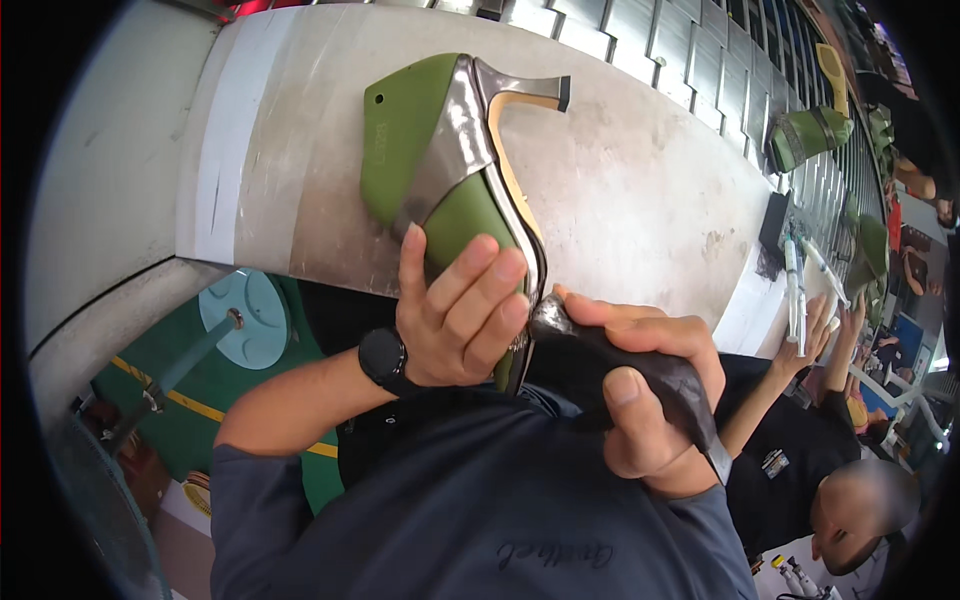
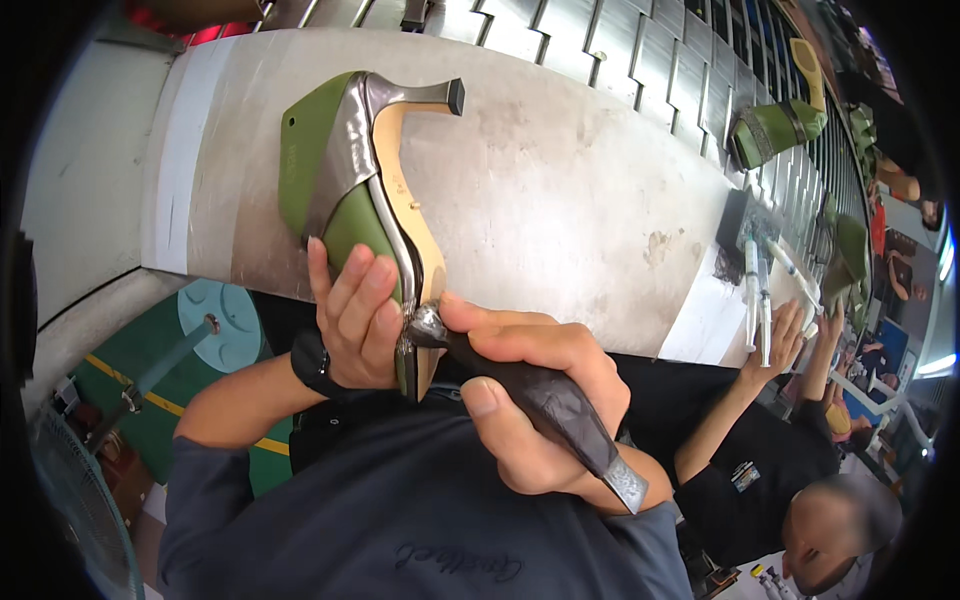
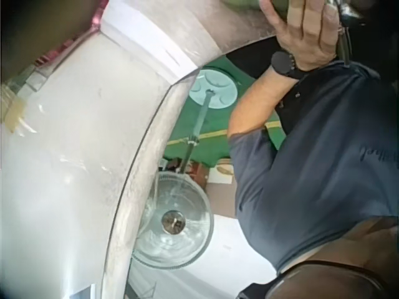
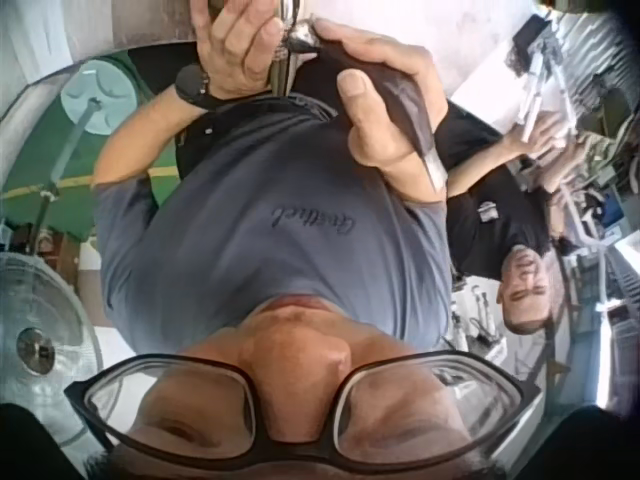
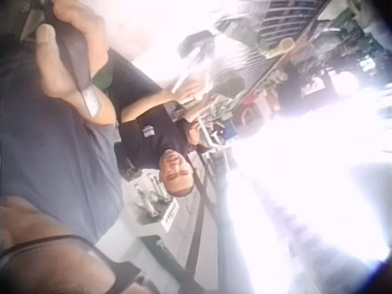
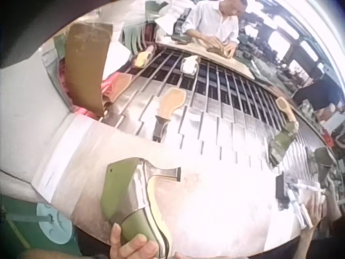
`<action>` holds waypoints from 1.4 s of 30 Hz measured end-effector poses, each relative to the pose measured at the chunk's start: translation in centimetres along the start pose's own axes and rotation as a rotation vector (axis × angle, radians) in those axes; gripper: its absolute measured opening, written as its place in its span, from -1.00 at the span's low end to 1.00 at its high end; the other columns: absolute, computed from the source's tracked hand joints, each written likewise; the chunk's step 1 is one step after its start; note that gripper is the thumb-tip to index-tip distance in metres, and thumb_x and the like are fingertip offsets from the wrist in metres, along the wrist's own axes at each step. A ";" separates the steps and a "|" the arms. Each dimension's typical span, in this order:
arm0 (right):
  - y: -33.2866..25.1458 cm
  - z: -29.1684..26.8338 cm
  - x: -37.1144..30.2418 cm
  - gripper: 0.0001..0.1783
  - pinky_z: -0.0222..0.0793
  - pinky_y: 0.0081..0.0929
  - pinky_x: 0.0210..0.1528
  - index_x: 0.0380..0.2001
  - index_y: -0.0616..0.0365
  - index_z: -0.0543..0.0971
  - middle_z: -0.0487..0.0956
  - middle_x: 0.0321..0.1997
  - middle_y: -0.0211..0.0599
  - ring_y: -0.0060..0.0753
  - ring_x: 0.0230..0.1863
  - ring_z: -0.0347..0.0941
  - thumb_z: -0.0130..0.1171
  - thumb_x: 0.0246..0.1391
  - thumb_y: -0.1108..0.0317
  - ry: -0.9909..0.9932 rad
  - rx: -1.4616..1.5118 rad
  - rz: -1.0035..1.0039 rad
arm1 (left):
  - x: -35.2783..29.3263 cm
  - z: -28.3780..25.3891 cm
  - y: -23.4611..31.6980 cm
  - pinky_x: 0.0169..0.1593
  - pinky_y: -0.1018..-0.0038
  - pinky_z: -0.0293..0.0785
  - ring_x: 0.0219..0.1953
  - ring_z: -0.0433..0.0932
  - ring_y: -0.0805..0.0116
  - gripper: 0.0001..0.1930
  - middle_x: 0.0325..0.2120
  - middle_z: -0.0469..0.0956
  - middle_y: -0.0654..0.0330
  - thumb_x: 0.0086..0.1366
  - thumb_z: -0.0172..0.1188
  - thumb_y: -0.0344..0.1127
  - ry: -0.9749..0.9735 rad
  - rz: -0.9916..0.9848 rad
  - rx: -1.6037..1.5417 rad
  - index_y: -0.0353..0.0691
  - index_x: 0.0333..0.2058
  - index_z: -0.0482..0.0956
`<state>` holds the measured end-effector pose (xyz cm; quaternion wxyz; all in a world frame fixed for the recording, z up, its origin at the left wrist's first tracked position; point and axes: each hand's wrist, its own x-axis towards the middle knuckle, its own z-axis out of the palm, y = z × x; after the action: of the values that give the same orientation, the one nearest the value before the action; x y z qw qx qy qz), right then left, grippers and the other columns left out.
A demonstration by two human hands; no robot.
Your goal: The person assembles high-heeled shoes by hammering around the edges of shoe soles with a hammer, attaching outsoles onto shoe bodies by hand, and hammering along the newly attached sole edges.
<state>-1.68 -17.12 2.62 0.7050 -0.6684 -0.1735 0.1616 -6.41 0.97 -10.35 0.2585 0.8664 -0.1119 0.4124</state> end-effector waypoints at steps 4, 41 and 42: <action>-0.8 -1.1 2.3 -0.70 0.52 -0.14 0.28 0.00 0.43 0.45 0.62 0.11 0.40 0.06 0.21 0.61 0.23 0.26 0.55 -0.070 0.064 0.131 | -0.6 0.2 -0.1 0.47 -0.40 0.07 0.38 0.43 0.11 -0.59 0.29 0.46 0.13 0.56 0.03 -0.23 0.027 0.012 0.036 -0.11 0.31 0.30; 0.2 -0.3 14.8 -0.70 0.46 -0.62 -0.44 -0.22 0.32 0.64 0.77 -0.15 -0.09 -0.54 -0.55 0.52 0.16 0.34 0.24 -0.115 0.003 0.326 | 8.7 -5.6 -8.1 0.50 -0.29 -0.04 0.55 0.08 -0.26 0.49 0.53 0.02 -0.25 -0.42 0.67 0.12 -0.605 -0.168 -0.100 -0.35 0.49 0.07; 0.6 0.2 14.9 -0.70 0.45 -0.62 -0.45 -0.21 0.32 0.64 0.77 -0.16 -0.10 -0.54 -0.57 0.50 0.17 0.34 0.24 -0.101 -0.002 0.361 | 8.6 -5.2 -8.4 0.50 -0.30 -0.05 0.55 0.07 -0.26 0.52 0.53 0.01 -0.26 -0.45 0.68 0.14 -0.600 -0.197 -0.132 -0.37 0.49 0.06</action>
<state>11.42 -10.08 2.41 0.6543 -0.6803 -0.0861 0.3188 -0.91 11.00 -3.96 0.3081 0.9374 -0.1251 0.1032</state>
